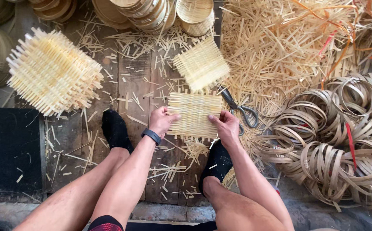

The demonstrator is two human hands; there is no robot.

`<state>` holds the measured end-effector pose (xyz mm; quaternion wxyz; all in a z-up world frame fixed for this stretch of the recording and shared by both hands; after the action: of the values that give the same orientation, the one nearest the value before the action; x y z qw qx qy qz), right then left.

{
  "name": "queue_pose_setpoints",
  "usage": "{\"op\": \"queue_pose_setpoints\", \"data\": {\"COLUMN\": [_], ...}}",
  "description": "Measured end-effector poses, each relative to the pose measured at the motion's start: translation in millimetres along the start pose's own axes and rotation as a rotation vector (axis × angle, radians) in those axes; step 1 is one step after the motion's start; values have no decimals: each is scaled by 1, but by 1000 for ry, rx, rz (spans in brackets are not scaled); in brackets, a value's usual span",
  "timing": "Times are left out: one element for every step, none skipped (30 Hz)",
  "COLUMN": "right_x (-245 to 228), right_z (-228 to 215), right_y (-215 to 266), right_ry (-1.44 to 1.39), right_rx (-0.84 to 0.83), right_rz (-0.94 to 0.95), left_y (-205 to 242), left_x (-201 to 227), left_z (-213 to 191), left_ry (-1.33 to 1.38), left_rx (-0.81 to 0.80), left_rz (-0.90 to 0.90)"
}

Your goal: The person weaves thin bamboo strips around a wooden form to create a circular container and then trims the excess material with shears.

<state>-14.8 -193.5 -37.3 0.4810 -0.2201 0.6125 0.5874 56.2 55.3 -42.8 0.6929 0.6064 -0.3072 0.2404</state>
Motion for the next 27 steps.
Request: {"op": "queue_pose_setpoints", "data": {"right_x": [2,5,6,7,8,8,8,8,10,10,11,12,13,15,16,16,16,16,14,10,6,-1,-7,-5,-3,2,12], "right_z": [-2,-4,-6,-6,-6,-6,-6,-6,-6,-5,-4,-4,-5,-5,-7,-7,-8,-12,-29,-52,-75,-99,-120,-135,-149,-157,-165], "right_y": [0,-1,-1,-2,-3,-3,-3,-3,-2,-3,-4,-5,-6,-7,-7,-8,-8,-10,-13,-18,-24,-30,-36,-43,-52,-61,-72], "right_ry": [16,33,48,47,46,46,44,43,41,49,57,65,102,138,176,109,42,-24,97,218,337,569,803,1001,1200,1400,1469], "right_rx": [8,17,25,30,35,39,50,60,73,73,81,89,112,136,162,125,85,44,161,278,392,454,512,484,458,428,368], "right_rz": [7,13,19,20,20,19,15,11,8,-15,-39,-62,-73,-83,-96,-122,-150,-178,-197,-213,-226,-292,-358,-393,-428,-458,-345], "left_y": [-5,-9,-12,-14,-14,-14,-14,-15,-13,-11,-10,-9,-9,-7,-7,-5,-3,-1,-1,-1,-1,-1,-2,-2,-4,-4,-1], "left_x": [-7,-13,-17,-20,-22,-22,-22,-21,-22,-21,-19,-18,-17,-17,-16,-15,-14,-14,-14,-15,-17,-18,-20,-22,-22,-21,-15], "left_z": [-2,-3,-4,-5,-6,-6,-6,-6,-6,-6,-6,-6,-3,-2,-1,0,-1,0,-1,-1,-3,-6,-11,-18,-20,-24,-32], "left_ry": [28,56,83,91,98,106,108,110,111,83,54,25,27,30,33,35,36,37,24,12,-1,-75,-148,-220,-132,-41,-134], "left_rx": [-11,-22,-33,-31,-28,-25,-14,-3,6,21,29,36,40,43,43,28,15,1,17,33,54,106,159,213,249,284,328], "left_rz": [24,47,72,84,98,112,113,115,115,138,159,181,190,199,210,193,177,160,144,127,112,126,145,164,243,321,409]}}
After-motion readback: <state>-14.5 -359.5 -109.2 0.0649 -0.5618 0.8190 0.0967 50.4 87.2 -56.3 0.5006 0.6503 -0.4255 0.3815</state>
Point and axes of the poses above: each hand's wrist, its own y-axis away from the middle knuckle, its own z-axis out of the palm, x = y × z, the point moved 5 cm from there along -y, towards the middle knuckle, and after that the axes turned 4 degrees about -x, right-handed, at the moved point
